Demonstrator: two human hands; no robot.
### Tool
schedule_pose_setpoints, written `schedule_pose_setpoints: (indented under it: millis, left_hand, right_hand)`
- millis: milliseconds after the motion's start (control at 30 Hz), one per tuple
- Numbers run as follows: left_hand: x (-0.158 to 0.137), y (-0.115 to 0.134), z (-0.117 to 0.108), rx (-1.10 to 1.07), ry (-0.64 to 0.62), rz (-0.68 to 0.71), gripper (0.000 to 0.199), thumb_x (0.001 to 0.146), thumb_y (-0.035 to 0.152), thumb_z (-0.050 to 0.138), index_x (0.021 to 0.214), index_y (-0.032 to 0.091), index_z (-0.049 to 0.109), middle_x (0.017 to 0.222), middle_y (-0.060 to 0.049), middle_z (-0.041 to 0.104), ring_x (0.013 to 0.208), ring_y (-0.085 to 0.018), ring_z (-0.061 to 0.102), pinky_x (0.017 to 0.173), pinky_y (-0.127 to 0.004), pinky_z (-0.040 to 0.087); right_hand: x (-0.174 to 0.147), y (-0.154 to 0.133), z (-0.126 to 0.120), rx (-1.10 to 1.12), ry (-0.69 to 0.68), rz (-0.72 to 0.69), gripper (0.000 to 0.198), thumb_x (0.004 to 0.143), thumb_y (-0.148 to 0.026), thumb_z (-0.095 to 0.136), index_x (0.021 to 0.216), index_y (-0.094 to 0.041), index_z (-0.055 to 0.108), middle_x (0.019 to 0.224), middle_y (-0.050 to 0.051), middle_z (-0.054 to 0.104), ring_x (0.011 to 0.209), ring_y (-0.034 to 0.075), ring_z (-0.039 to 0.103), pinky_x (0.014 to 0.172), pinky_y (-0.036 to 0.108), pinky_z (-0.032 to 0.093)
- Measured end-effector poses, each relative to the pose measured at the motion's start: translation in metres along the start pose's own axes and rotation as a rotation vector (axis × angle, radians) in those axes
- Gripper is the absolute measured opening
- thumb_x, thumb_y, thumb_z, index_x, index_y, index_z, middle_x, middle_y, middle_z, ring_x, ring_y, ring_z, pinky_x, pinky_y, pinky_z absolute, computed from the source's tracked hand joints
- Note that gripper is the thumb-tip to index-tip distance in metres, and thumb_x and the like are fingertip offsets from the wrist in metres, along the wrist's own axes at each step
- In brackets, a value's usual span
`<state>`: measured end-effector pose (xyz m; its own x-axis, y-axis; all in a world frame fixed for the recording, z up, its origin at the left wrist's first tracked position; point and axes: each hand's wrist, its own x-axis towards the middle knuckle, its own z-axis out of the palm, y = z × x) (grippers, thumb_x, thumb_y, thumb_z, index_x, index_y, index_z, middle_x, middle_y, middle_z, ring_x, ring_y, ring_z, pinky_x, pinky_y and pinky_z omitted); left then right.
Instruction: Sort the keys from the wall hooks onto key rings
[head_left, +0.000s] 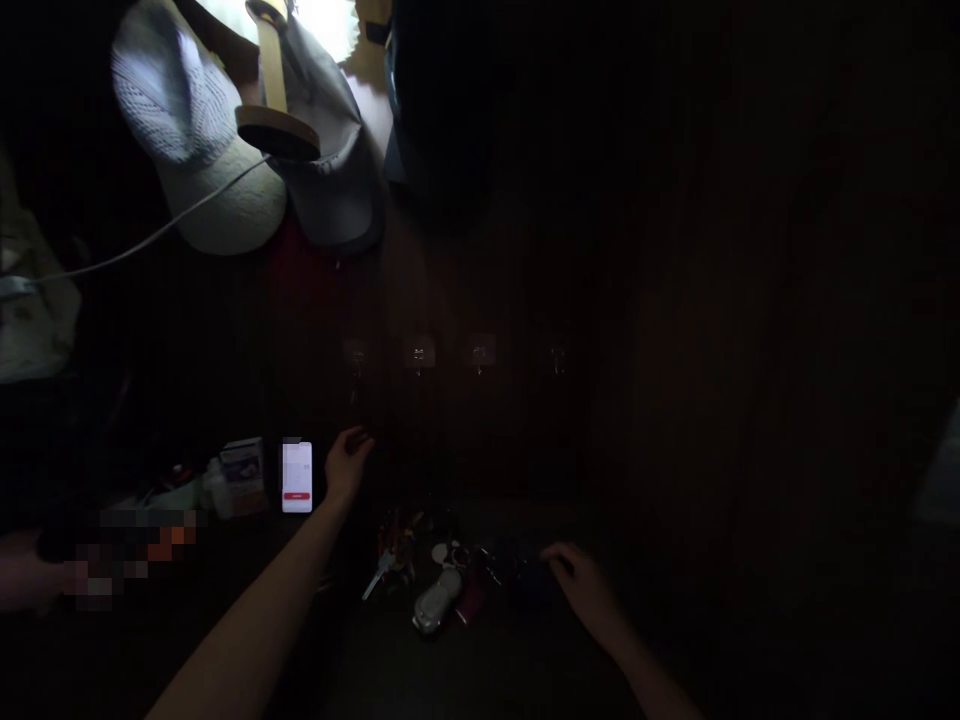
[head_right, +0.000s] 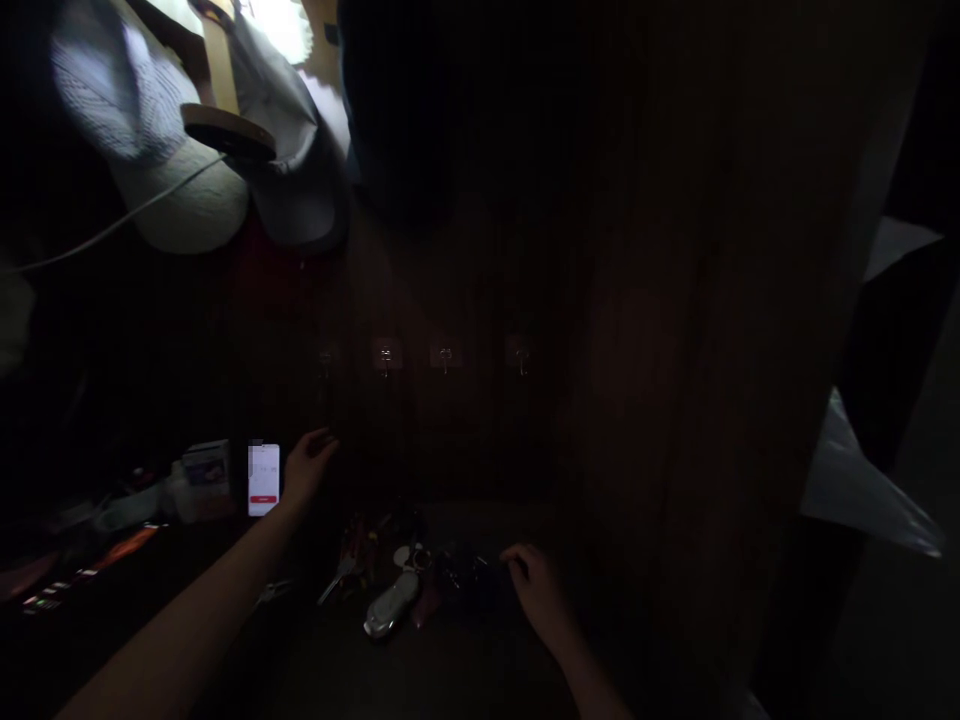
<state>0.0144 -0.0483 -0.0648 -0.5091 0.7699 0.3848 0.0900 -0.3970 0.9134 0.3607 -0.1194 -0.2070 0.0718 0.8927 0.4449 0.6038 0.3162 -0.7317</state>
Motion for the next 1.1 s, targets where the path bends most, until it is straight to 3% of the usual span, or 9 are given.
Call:
schedule_pose_setpoints:
  millis: [333, 700, 900, 1100]
  left_hand:
    - [-0.063, -0.040, -0.032, 0.003, -0.078, -0.133, 0.019, 0.063, 0.013, 0.066, 0.081, 0.019, 0.063, 0.080, -0.002, 0.067, 0.083, -0.017, 0.064, 0.083, -0.031, 0.047]
    - [-0.077, -0.056, -0.082, 0.147, 0.016, -0.109, 0.019, 0.062, 0.024, 0.066, 0.080, 0.019, 0.065, 0.083, -0.004, 0.068, 0.086, -0.021, 0.063, 0.082, -0.032, 0.046]
    - [-0.078, -0.064, -0.098, 0.417, -0.034, -0.014, 0.025, 0.072, 0.031, 0.054, 0.091, 0.018, 0.062, 0.089, -0.005, 0.069, 0.086, -0.022, 0.064, 0.080, -0.034, 0.048]
    - [-0.068, -0.072, -0.096, 0.789, -0.262, 0.052, 0.032, 0.079, 0.022, 0.044, 0.106, 0.018, 0.060, 0.107, -0.006, 0.066, 0.101, -0.021, 0.060, 0.090, -0.033, 0.045]
  right_hand:
    - [0.000, 0.001, 0.000, -0.008, -0.007, -0.006, 0.022, 0.071, -0.029, 0.043, 0.071, -0.024, 0.064, 0.081, 0.004, 0.068, 0.084, 0.021, 0.063, 0.081, 0.034, 0.047]
    - [0.000, 0.000, -0.001, -0.025, -0.026, -0.003, 0.024, 0.072, -0.031, 0.042, 0.072, -0.023, 0.064, 0.082, 0.004, 0.068, 0.085, 0.021, 0.062, 0.082, 0.034, 0.045]
    - [-0.002, -0.006, -0.003, -0.025, -0.044, -0.001, 0.023, 0.072, -0.032, 0.043, 0.072, -0.024, 0.064, 0.084, 0.004, 0.068, 0.086, 0.021, 0.062, 0.082, 0.033, 0.045]
    - [-0.001, -0.008, -0.002, -0.024, -0.029, 0.005, 0.024, 0.071, -0.033, 0.042, 0.071, -0.024, 0.064, 0.082, 0.004, 0.068, 0.085, 0.022, 0.062, 0.081, 0.035, 0.045]
